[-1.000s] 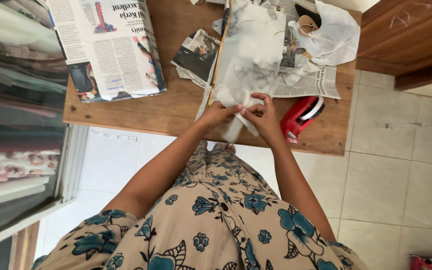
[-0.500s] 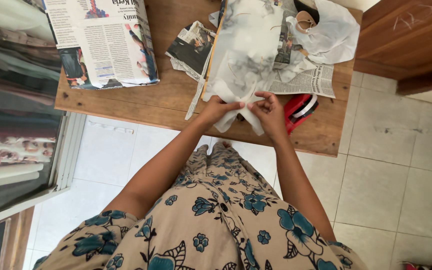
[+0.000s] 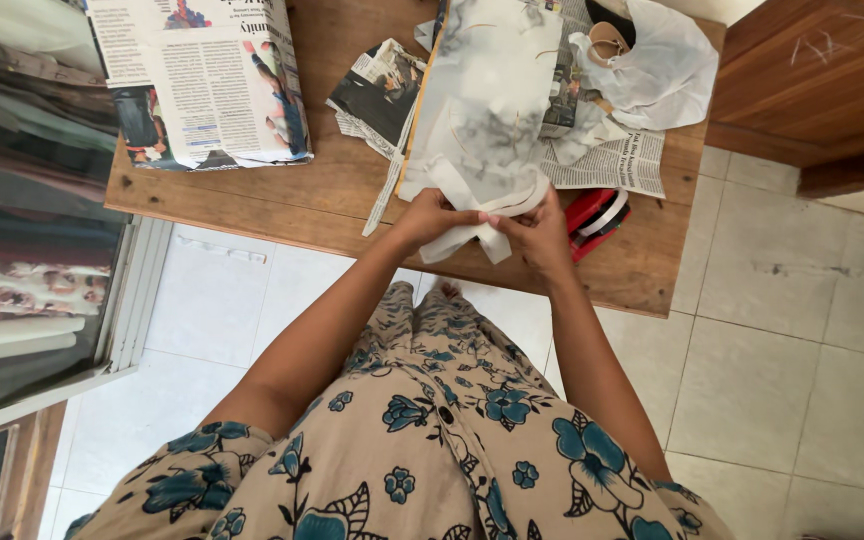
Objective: The person cuts a sheet of patterned paper using scissors, then folds and tapes the cut pieces together. They continue cutting additional pieces from the same sheet. The workspace includes newspapers and a tape dispenser on a wooden table.
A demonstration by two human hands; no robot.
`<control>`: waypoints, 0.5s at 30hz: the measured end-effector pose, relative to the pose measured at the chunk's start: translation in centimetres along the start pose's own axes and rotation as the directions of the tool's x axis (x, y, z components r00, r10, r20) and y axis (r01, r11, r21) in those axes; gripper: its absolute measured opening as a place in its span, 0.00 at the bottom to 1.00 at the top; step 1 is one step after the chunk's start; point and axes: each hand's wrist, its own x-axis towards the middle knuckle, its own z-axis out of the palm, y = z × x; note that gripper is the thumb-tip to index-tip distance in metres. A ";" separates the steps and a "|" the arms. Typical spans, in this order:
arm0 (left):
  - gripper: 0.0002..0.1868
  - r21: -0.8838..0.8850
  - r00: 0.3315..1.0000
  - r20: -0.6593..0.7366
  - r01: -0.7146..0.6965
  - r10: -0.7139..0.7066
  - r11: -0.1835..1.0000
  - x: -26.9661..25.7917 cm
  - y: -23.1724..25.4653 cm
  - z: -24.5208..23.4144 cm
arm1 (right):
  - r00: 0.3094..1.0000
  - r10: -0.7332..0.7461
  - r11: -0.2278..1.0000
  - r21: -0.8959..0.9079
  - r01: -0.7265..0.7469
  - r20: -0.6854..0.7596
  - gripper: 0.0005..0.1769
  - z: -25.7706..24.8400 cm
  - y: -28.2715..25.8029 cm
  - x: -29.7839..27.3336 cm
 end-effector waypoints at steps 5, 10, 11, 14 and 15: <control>0.18 0.025 0.985 -0.011 -0.171 0.172 0.985 -0.8 1.0 -0.1 | 0.999 -0.023 0.998 0.057 0.020 0.044 0.41 -0.6 0.4 0.3; 0.20 0.241 0.967 -0.132 -0.183 0.219 0.953 -1.1 2.0 -0.1 | 0.996 0.084 0.995 0.043 -0.085 0.030 0.42 -0.7 0.5 0.2; 0.21 0.230 0.956 -0.121 -0.234 0.266 0.945 -1.1 2.2 0.0 | 0.995 0.093 0.995 0.019 -0.093 0.029 0.43 -0.6 0.5 0.3; 0.22 0.354 0.974 -0.203 -0.024 0.102 0.935 -1.2 2.4 0.3 | 0.996 0.084 0.996 -0.025 -0.083 0.041 0.43 -0.7 0.5 0.3; 0.21 0.275 0.981 -0.177 -0.031 0.082 0.961 -1.2 2.4 0.3 | 0.997 0.059 0.998 -0.019 -0.058 0.055 0.42 -0.7 0.5 0.3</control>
